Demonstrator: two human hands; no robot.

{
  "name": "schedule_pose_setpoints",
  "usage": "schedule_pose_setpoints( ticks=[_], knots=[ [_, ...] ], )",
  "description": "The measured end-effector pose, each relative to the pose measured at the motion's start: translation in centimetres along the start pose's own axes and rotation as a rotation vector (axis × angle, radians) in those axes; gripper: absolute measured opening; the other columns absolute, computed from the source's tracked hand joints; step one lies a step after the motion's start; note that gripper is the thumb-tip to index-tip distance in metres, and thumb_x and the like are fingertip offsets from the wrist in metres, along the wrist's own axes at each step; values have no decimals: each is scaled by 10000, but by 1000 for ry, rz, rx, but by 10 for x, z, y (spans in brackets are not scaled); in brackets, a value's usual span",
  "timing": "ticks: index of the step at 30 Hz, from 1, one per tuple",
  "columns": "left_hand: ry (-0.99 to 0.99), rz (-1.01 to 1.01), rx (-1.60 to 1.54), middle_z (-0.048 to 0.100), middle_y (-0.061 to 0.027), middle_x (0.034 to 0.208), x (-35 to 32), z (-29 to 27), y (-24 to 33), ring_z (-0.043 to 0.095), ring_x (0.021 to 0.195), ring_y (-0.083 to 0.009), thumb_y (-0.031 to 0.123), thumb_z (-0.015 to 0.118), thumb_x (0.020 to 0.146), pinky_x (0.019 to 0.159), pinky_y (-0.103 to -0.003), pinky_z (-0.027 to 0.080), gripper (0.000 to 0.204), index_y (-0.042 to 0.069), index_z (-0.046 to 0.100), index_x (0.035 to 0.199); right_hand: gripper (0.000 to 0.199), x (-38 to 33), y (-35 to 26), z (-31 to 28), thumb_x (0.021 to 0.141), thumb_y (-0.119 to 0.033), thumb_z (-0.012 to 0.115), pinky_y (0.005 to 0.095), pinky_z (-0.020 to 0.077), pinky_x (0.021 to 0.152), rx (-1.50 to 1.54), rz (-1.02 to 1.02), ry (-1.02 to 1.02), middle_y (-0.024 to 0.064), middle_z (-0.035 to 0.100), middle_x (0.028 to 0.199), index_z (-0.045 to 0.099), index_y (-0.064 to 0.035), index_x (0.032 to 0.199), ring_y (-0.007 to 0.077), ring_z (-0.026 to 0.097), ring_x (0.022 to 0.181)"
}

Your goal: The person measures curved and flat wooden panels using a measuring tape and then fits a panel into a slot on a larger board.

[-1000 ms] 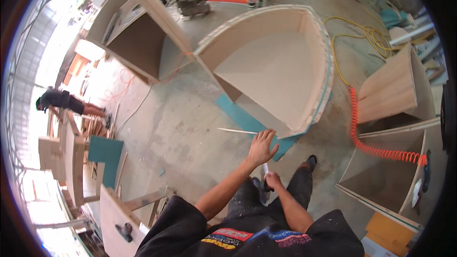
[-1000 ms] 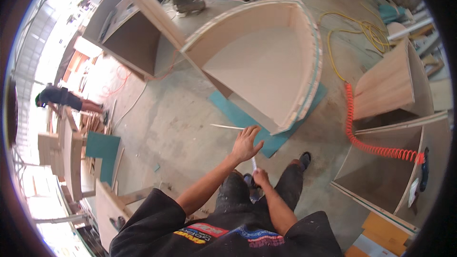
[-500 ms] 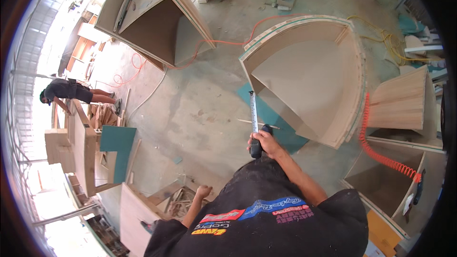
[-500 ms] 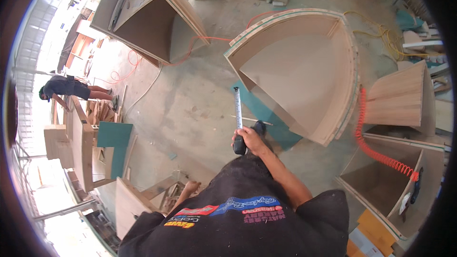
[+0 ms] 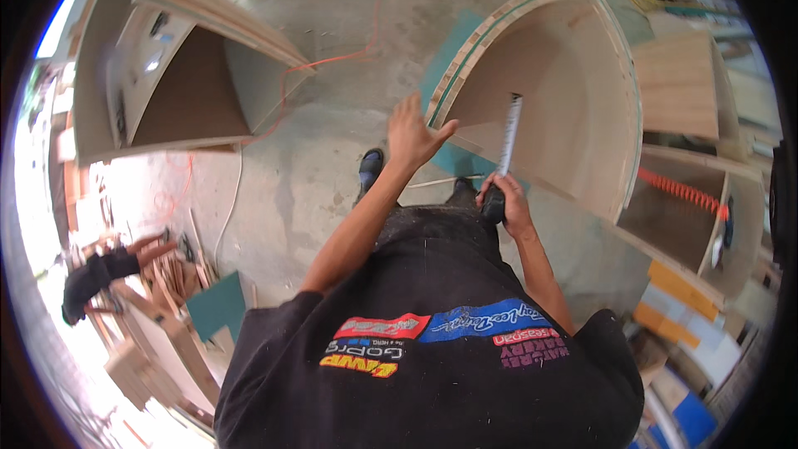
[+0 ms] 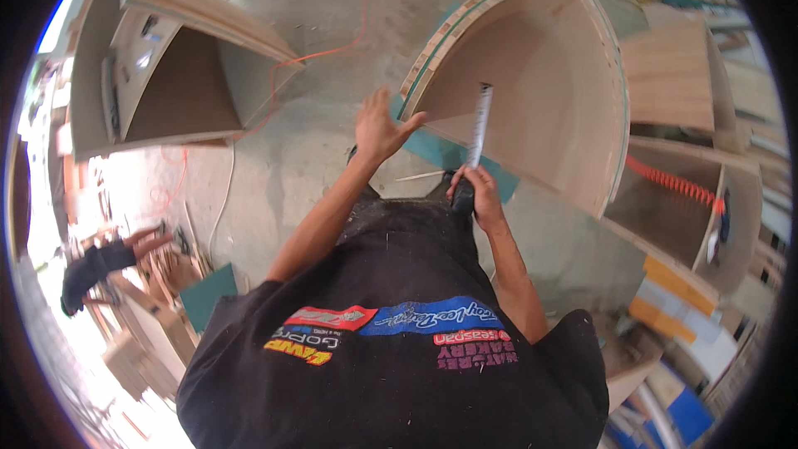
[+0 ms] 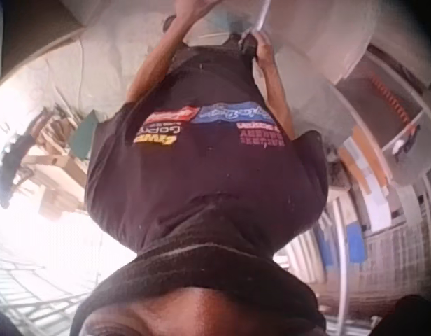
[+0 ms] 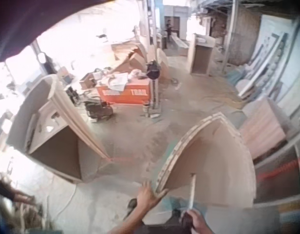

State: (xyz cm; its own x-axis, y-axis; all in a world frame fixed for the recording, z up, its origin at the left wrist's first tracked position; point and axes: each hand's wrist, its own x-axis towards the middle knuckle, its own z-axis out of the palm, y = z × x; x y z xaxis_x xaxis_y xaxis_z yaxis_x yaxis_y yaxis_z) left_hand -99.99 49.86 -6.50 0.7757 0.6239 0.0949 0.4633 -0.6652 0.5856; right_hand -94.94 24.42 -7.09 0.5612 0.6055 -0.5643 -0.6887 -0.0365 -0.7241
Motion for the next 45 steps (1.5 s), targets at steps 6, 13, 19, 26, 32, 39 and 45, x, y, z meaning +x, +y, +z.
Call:
schedule_pose_setpoints(
  ticks=[6, 13, 19, 26, 32, 39, 45],
  knots=[
    [-215, 177, -151, 585, -199, 990, 48, 34, -12, 544, 988, -373, 295, 781, 798, 856, -469, 447, 447, -22, 559, 1021, 175, -25, 28, 62, 1033, -218, 522, 374, 571, 653, 331, -188, 541, 89, 622, 839, 558, -48, 1009, 239, 667, 702],
    [-133, 332, -312, 549, -210, 916, 47, 45, -27, 514, 924, -392, 194, 777, 773, 823, -478, 435, 365, -26, 538, 939, 201, -23, 110, 126, 1058, -180, 484, 349, 568, 664, 335, -162, 673, 91, 649, 824, 581, -25, 974, 204, 670, 683],
    [-223, 213, -284, 583, -196, 980, 51, 38, -31, 547, 983, -376, 268, 789, 808, 848, -445, 465, 471, -44, 576, 1090, 202, -21, 111, 138, 1051, -181, 503, 309, 554, 642, 102, -132, 670, 75, 645, 827, 591, -22, 963, 184, 670, 680],
    [-661, -907, -1125, 559, -213, 1314, 35, 41, -92, 539, 1188, -366, 607, 573, 947, 985, -513, 466, 835, -118, 469, 1347, 182, -35, 107, 115, 1052, -174, 484, 310, 556, 613, 8, -115, 767, 76, 631, 831, 582, -34, 990, 188, 672, 651],
    [-997, -1477, -1342, 411, -282, 1436, 54, 43, -75, 519, 1226, -385, 612, 544, 973, 1044, -532, 470, 913, -125, 306, 1456, 181, -46, 126, 115, 1048, -173, 487, 322, 556, 623, 7, -97, 808, 82, 634, 835, 586, -33, 988, 191, 674, 667],
    [-816, -1363, -1811, 458, -208, 1351, 46, 96, -69, 565, 1135, -321, 556, 653, 942, 994, -476, 519, 764, 76, 369, 1465, 180, -74, 176, 121, 1027, -176, 522, 314, 546, 655, 25, -66, 901, 77, 637, 832, 601, -22, 975, 163, 622, 693],
    [-966, -1569, -1738, 472, -189, 1333, 58, 104, -85, 579, 1150, -309, 543, 649, 946, 989, -486, 545, 726, 96, 389, 1455, 153, -95, 195, 112, 1009, -157, 531, 304, 524, 672, 226, -25, 996, 73, 640, 828, 605, -31, 962, 154, 597, 709]
  ],
)
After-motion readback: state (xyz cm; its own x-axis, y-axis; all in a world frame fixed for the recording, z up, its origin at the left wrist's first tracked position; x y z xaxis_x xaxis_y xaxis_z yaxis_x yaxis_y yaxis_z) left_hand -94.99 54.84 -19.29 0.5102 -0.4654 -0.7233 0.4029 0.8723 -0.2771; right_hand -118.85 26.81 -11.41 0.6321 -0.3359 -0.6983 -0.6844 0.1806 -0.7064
